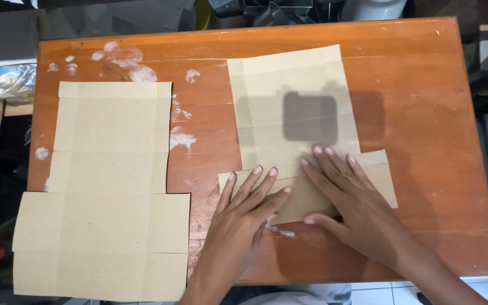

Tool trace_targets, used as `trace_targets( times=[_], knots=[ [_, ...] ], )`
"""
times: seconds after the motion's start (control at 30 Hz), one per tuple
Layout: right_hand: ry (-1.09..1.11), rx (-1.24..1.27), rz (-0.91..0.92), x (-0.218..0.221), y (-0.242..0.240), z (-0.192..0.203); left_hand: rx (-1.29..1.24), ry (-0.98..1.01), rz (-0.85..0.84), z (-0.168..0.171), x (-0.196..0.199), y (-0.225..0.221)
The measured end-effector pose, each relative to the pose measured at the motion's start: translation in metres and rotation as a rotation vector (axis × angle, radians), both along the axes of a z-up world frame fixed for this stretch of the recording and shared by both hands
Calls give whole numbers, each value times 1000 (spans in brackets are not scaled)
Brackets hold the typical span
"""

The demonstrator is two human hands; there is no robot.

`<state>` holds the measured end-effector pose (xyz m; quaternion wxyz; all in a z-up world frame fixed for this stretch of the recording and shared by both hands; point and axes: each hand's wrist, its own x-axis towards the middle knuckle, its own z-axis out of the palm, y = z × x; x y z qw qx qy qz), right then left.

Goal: The person folds flat cardboard pieces into small rectangular boxes on a wooden table. They crease the flaps, tuck the sides, and form the box shape by hand, then place the finished box on a nearby stack of completed boxes.

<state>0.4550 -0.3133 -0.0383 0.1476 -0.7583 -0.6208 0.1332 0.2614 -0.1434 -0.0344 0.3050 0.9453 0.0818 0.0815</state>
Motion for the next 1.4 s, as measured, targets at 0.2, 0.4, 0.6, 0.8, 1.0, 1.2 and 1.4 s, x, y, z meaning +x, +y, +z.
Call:
trace_targets(
  times=[0.2,0.4,0.6,0.8,1.0,1.2,1.4],
  knots=[
    [79,-62,-194,-15,-15,-3,152,-43,6,-6,1,0],
    [53,-43,-324,-45,16,1,63,-46,34,-5,2,1],
    [102,-129,-398,-32,16,9,3,-69,42,-4,2,3],
    [293,-299,-738,1,-18,31,-48,-51,55,3,4,4],
    [276,-207,-636,-22,4,31,65,-79,70,-3,2,-1],
    [-22,-127,-464,-45,20,-2,28,-64,50,-1,1,0],
    [138,-259,-674,-1,-19,28,15,-73,56,-1,2,0]
  ],
)
